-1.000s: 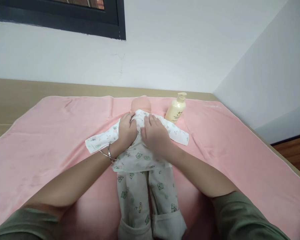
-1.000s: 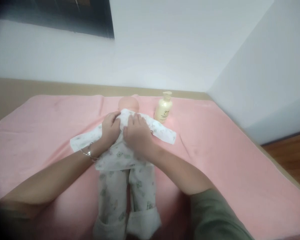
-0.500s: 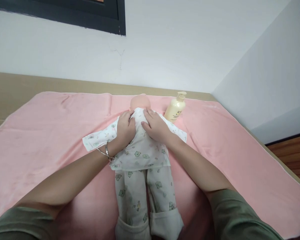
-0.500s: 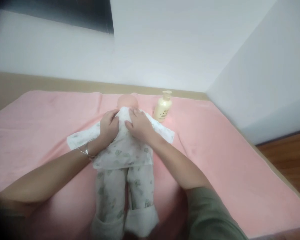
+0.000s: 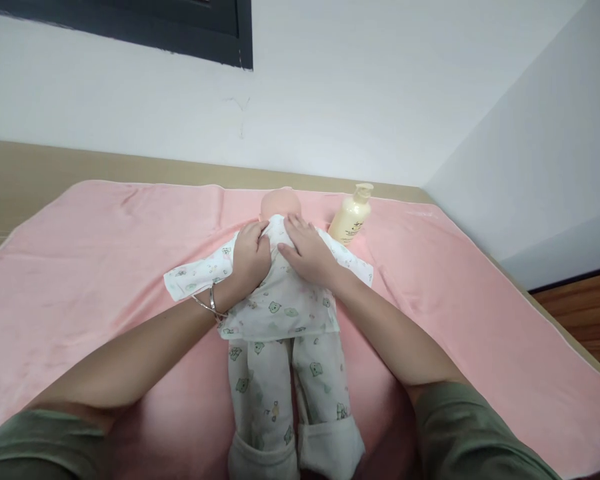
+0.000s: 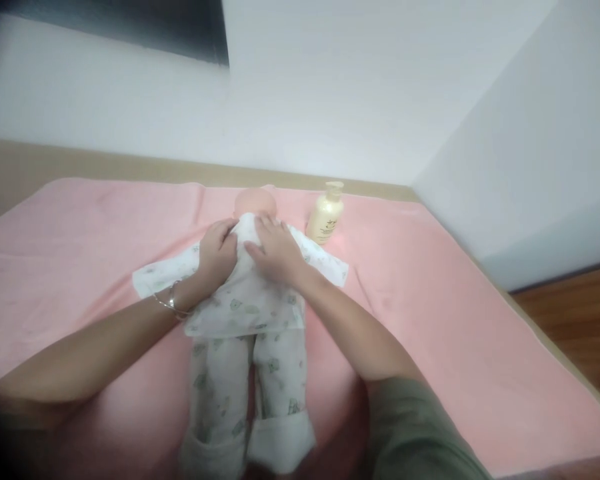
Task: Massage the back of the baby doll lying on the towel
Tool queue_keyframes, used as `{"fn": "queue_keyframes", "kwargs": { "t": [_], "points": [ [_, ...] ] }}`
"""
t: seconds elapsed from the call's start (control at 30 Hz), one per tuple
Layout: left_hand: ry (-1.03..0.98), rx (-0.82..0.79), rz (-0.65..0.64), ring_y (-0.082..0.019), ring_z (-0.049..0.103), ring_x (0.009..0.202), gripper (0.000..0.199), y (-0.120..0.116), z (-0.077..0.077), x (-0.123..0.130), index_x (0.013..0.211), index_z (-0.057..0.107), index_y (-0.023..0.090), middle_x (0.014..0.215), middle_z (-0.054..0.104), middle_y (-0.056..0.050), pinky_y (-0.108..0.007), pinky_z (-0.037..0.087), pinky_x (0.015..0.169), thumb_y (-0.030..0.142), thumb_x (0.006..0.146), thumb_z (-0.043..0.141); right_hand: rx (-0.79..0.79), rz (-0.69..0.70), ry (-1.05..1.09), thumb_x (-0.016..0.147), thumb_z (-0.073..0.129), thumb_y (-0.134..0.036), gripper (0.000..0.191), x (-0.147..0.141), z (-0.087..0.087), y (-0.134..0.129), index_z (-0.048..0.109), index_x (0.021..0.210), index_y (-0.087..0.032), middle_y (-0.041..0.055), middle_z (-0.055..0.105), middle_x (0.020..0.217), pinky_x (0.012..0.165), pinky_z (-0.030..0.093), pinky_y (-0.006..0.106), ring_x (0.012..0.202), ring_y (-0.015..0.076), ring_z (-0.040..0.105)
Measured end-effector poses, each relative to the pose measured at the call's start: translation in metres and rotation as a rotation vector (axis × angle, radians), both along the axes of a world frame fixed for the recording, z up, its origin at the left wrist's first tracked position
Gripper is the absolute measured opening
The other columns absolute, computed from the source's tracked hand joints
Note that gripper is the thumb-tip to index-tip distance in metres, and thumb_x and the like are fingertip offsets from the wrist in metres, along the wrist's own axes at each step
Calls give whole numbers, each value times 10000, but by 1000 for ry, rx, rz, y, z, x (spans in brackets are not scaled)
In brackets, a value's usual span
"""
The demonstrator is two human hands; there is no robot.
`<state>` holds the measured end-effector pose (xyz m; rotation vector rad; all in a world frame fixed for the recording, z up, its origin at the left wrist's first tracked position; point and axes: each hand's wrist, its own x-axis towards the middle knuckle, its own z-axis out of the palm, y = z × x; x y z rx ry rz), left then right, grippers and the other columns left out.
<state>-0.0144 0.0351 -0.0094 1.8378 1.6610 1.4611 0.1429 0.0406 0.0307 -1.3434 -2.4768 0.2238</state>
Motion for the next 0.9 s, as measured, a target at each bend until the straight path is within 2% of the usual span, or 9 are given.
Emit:
{"fn": "queue_keyframes", "kwargs": {
  "t": [0.07, 0.17, 0.23, 0.33, 0.43, 0.5, 0.67, 0.77, 0.9],
  "points": [
    [2, 7, 0, -263, 634, 1121, 389, 0, 0, 0, 1115, 667, 164, 1156, 714, -112, -451, 484, 1061, 215, 833, 404, 4, -83, -5, 1030, 370, -401, 671, 0, 1, -1, 296, 1552, 15, 229, 311, 1635, 1255, 237, 546, 1546, 331, 256],
    [-6, 13, 5, -260, 635, 1107, 383, -1, 1, 1, 1106, 668, 170, 1145, 714, -109, -449, 491, 1047, 209, 830, 406, 118, -154, -73, 1030, 357, -338, 611, -8, 1, -26, 367, 1507, 44, 289, 419, 1558, 1221, 294, 558, 1486, 370, 371],
    [-7, 6, -5, -260, 635, 1093, 372, -1, 2, 1, 1096, 669, 173, 1133, 714, -105, -448, 498, 1032, 209, 833, 409, 221, -119, -114, 1019, 354, -280, 567, -15, -2, -46, 415, 1476, 50, 318, 440, 1530, 1210, 307, 568, 1462, 394, 402],
    [-12, -2, -15, -258, 635, 1079, 363, -1, 2, 0, 1083, 670, 174, 1118, 714, -101, -448, 499, 1028, 208, 836, 406, 289, 36, -112, 983, 373, -199, 544, -21, -5, -60, 446, 1458, 56, 297, 429, 1548, 1242, 270, 537, 1489, 378, 364],
    [-20, -6, 5, -250, 637, 1087, 378, 0, 1, 0, 1088, 666, 180, 1126, 713, -98, -445, 494, 1038, 194, 838, 384, 196, 144, -52, 985, 352, -196, 536, -17, -5, -45, 461, 1462, 21, 227, 445, 1565, 1269, 235, 502, 1521, 306, 324],
    [-10, -3, 1, -249, 634, 1105, 390, 0, 0, 0, 1099, 664, 180, 1139, 712, -100, -441, 492, 1044, 191, 837, 376, 96, 149, -3, 1013, 341, -267, 543, -10, -4, -25, 442, 1492, -34, 188, 415, 1595, 1270, 215, 532, 1543, 285, 279],
    [52, 16, -7, -259, 621, 1126, 388, 1, 1, 0, 1113, 658, 177, 1153, 705, -106, -452, 480, 1064, 191, 836, 386, -45, 4, 98, 1022, 359, -421, 656, 2, -4, 4, 307, 1565, -56, 195, 252, 1664, 1264, 178, 564, 1571, 292, 189],
    [152, -6, -19, -285, 612, 1136, 388, -4, 5, 3, 1135, 649, 157, 1171, 691, -135, -478, 475, 1062, 193, 864, 374, -72, -40, 118, 1016, 365, -450, 693, 5, -6, 8, 275, 1576, -52, 201, 239, 1667, 1269, 146, 559, 1575, 299, 168],
    [373, 21, -69, -357, 516, 1302, 439, -24, 9, 14, 1269, 586, 67, 1323, 601, -224, -548, 377, 1145, 203, 914, 366, -116, -126, 116, 1024, 332, -481, 699, 11, -5, 17, 289, 1569, -45, 215, 271, 1653, 1260, 139, 588, 1564, 336, 195]
  ]
}}
